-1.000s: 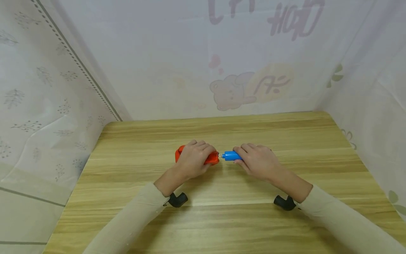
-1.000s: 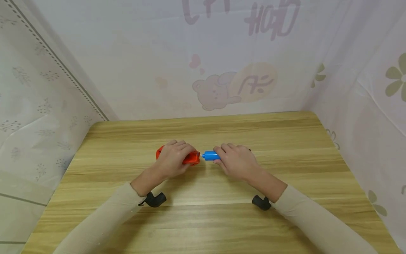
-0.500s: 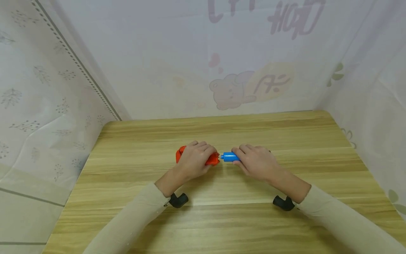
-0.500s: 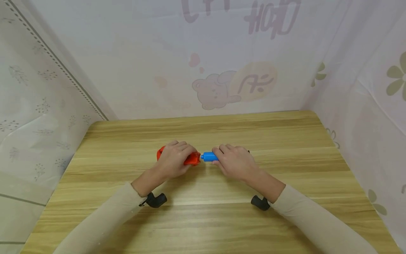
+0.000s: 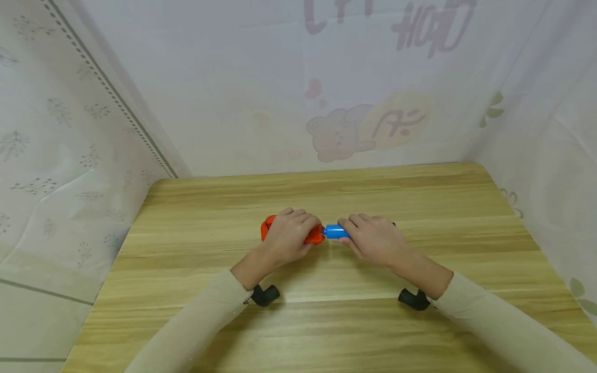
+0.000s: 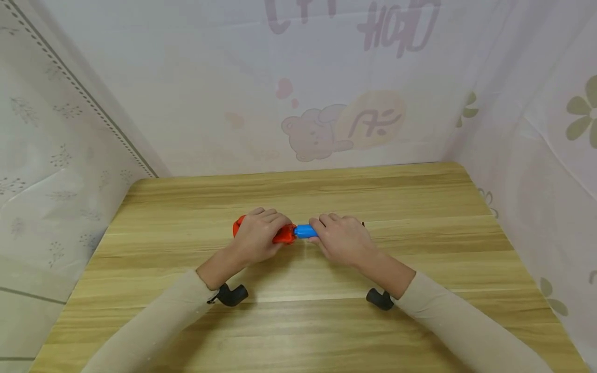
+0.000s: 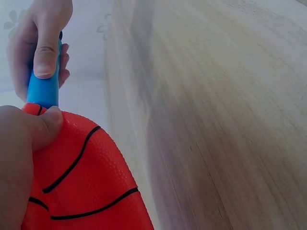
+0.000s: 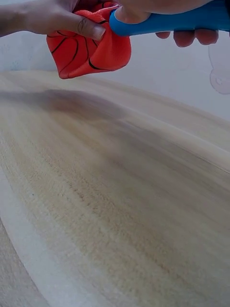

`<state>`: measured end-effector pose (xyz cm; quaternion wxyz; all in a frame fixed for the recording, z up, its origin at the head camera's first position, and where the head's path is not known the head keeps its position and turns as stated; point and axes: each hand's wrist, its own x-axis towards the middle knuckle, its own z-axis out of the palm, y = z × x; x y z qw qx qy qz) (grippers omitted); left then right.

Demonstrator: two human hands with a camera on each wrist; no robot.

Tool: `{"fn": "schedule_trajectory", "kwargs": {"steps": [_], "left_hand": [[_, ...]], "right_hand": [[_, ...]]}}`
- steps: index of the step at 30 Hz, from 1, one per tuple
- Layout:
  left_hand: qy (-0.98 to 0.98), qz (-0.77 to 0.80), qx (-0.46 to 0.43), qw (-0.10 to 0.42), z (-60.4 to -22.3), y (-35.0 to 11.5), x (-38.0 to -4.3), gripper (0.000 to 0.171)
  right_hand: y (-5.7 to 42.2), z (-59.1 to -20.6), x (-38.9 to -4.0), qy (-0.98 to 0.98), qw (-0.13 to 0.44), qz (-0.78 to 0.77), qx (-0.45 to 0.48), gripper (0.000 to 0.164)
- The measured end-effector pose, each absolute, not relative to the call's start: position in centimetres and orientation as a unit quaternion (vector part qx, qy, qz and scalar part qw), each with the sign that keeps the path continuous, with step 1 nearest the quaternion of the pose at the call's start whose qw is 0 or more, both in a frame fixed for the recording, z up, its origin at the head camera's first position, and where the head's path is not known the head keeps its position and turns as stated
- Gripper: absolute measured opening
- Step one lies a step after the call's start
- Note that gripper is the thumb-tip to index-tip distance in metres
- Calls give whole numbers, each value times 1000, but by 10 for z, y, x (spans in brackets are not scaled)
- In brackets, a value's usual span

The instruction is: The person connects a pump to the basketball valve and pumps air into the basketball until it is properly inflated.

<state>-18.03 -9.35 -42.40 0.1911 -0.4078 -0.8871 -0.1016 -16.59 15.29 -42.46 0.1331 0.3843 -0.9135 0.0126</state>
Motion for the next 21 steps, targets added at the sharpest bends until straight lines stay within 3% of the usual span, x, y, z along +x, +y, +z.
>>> {"fn": "schedule_trajectory", "kwargs": {"steps": [7, 13, 21], "left_hand": [[-884, -113, -405, 203, -424, -93, -181, 29], [-898, -106, -395, 163, -422, -97, -181, 35], [-903, -92, -394, 147, -417, -106, -184, 24]], "right_hand": [[150, -426, -166, -911, 145, 30, 384, 41], [152, -426, -164, -924, 111, 42, 364, 41], [159, -418, -163, -927, 104, 67, 353, 42]]}}
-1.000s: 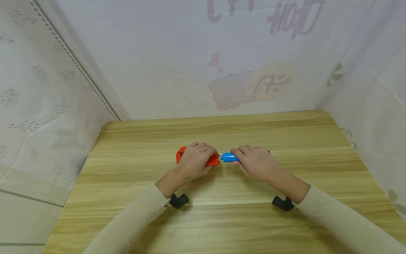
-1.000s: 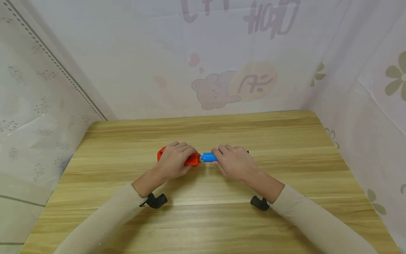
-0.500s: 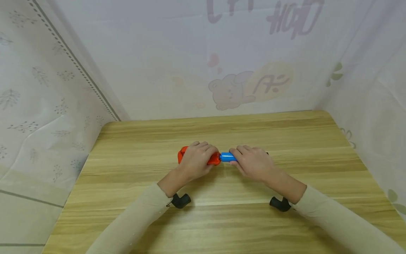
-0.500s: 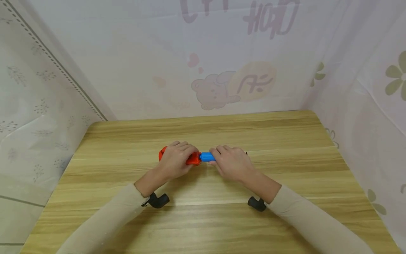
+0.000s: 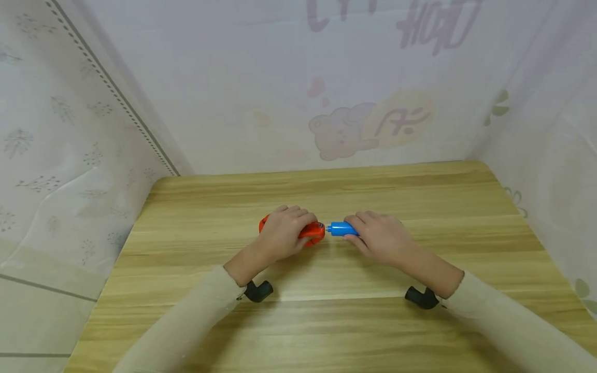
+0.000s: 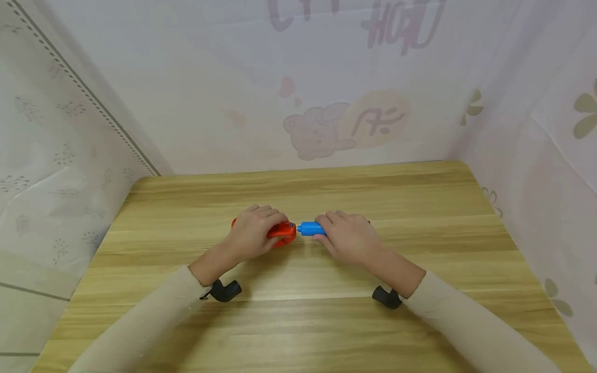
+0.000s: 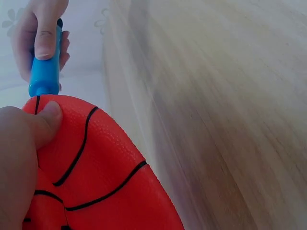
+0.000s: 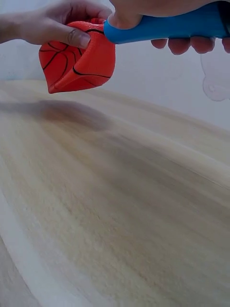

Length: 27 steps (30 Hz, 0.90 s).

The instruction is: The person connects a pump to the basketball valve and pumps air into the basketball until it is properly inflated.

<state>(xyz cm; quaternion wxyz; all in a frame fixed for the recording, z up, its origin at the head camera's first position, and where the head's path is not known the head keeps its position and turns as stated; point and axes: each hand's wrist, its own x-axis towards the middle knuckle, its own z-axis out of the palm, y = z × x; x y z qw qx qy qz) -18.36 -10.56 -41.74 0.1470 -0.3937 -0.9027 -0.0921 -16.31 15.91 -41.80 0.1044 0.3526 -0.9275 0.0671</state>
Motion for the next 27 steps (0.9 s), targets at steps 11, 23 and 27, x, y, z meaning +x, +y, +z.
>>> {"fn": "schedule_trajectory", "kwargs": {"steps": [11, 23, 27], "left_hand": [[-883, -112, -412, 197, -412, -106, -186, 19], [-870, -116, -423, 225, -414, -104, -185, 17], [-867, -119, -423, 234, -414, -102, -185, 16]], "right_hand": [[155, -412, -166, -920, 131, 61, 364, 42], [153, -413, -165, -906, 173, 45, 383, 41], [154, -414, -165, -904, 178, 52, 386, 41]]}}
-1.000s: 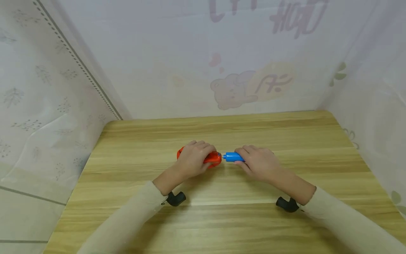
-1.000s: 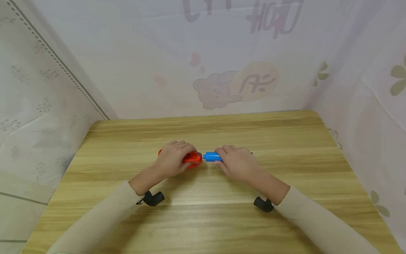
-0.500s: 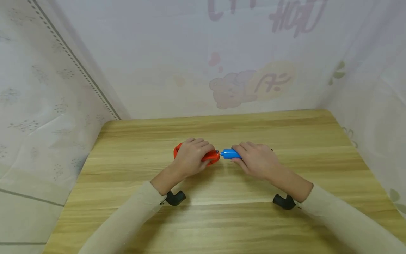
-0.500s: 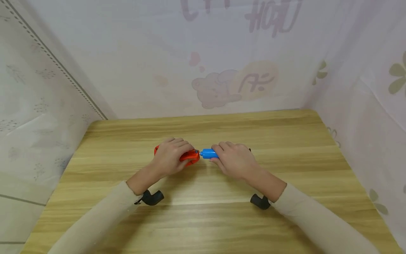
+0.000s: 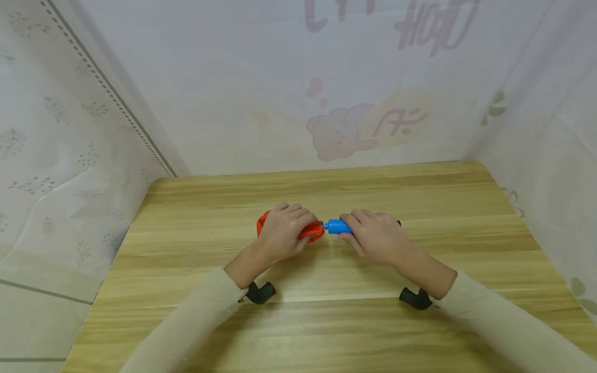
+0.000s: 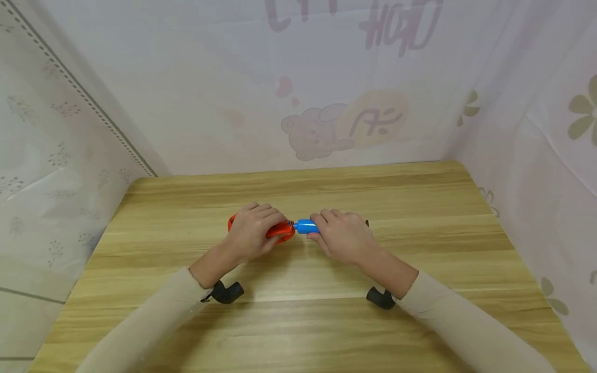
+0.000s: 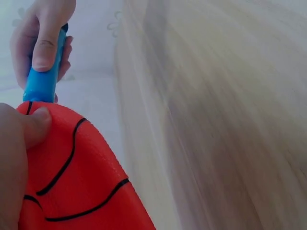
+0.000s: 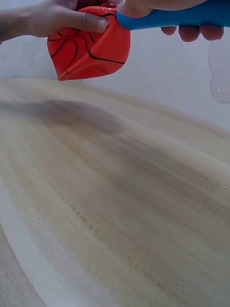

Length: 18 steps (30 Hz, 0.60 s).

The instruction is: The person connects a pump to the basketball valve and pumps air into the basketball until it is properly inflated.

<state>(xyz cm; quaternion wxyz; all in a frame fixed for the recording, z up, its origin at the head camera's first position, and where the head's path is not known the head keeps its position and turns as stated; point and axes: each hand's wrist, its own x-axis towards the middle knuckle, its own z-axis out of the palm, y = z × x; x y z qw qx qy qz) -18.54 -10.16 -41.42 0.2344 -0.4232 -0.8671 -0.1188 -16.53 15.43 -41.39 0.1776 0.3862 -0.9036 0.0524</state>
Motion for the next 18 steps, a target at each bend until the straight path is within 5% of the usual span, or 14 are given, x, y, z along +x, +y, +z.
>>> {"fn": "schedule_trajectory", "kwargs": {"steps": [10, 18], "left_hand": [[-899, -84, -405, 146, -408, -104, -187, 31], [-906, -87, -395, 126, -412, -112, -194, 38]], "right_hand": [[150, -414, -162, -927, 123, 63, 348, 45], [156, -417, -166, -927, 100, 87, 351, 51]]}}
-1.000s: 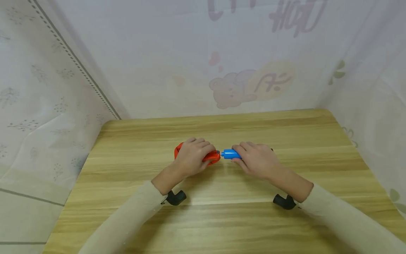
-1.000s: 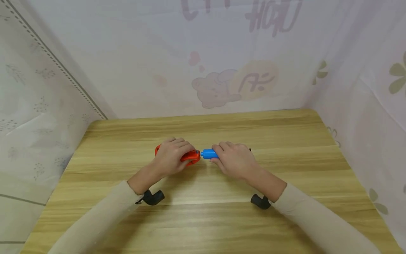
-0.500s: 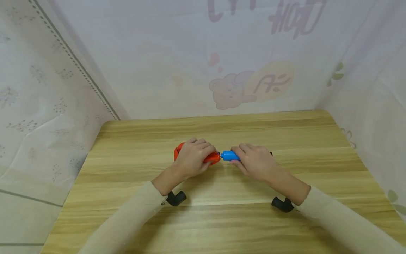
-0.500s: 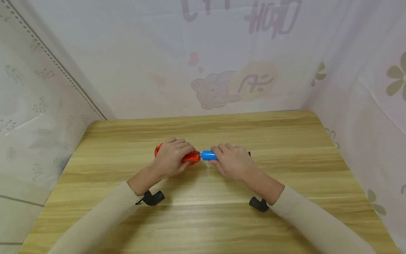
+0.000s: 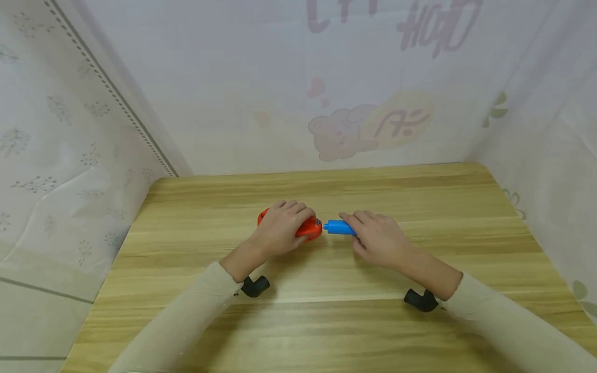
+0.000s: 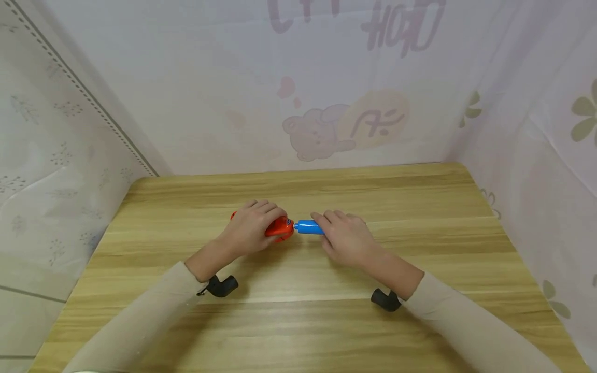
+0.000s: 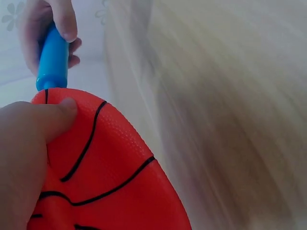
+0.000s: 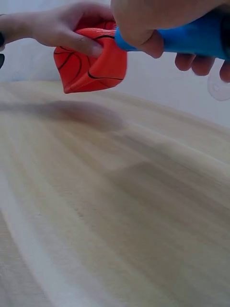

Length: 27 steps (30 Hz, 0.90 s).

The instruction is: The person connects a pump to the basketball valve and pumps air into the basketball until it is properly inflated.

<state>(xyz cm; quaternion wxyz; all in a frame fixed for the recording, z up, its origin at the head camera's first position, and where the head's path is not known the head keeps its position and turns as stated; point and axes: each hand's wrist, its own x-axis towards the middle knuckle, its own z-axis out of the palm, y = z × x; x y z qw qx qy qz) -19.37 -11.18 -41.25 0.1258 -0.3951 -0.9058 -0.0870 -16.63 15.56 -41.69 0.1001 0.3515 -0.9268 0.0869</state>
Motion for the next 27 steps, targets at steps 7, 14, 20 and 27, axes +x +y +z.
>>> {"fn": "schedule_trajectory", "kwargs": {"steps": [7, 14, 20, 27], "left_hand": [[-910, -79, -391, 115, -403, -118, -200, 39], [-908, -59, -395, 125, -387, -121, -211, 42], [-899, -14, -415, 138, -377, -119, -224, 45], [-891, 28, -433, 132, -378, -120, -244, 41]], "right_hand": [[172, -414, -175, -940, 63, 114, 315, 56], [186, -409, -178, -943, 80, 138, 293, 57], [190, -408, -180, -947, 68, 154, 275, 60], [197, -416, -180, -948, 41, 177, 259, 69]]}}
